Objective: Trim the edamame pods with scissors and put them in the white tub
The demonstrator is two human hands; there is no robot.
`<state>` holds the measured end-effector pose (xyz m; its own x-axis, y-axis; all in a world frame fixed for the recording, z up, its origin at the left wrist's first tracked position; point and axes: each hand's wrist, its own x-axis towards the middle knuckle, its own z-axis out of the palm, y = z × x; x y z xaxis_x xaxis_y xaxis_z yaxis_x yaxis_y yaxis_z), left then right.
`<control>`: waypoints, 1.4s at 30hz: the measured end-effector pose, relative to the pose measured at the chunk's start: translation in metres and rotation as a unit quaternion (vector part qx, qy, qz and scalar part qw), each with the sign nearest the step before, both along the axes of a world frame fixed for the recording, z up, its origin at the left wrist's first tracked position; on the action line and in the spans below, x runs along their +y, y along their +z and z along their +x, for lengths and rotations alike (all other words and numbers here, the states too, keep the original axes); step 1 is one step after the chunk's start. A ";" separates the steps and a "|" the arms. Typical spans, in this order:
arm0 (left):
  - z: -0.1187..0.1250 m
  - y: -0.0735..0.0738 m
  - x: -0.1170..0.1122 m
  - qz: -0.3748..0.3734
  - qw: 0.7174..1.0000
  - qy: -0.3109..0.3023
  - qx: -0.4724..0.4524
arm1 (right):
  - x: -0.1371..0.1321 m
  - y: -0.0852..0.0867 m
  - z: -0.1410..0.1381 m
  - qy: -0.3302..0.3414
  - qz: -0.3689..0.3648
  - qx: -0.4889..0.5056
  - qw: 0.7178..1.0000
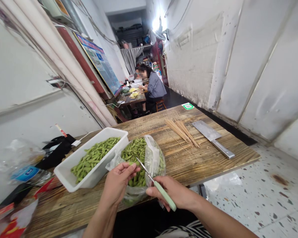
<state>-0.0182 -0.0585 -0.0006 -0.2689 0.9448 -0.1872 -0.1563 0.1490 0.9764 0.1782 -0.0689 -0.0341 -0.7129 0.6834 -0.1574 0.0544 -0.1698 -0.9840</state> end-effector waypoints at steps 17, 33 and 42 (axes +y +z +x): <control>-0.104 0.047 0.036 0.141 0.751 0.130 0.631 | 0.004 -0.003 -0.001 -0.024 -0.048 -0.007 0.999; -0.040 0.012 0.015 0.051 0.848 -0.160 0.502 | 0.002 -0.009 -0.001 -0.024 -0.037 -0.026 0.999; -0.023 0.010 0.014 -0.012 0.968 -0.128 0.215 | 0.001 0.001 0.005 -0.032 0.029 -0.066 0.997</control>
<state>-0.0409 -0.0450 0.0092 -0.0843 0.9874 -0.1338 0.3083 0.1535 0.9388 0.1828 -0.0683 -0.0333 -0.6435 0.7372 -0.2059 0.1749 -0.1203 -0.9772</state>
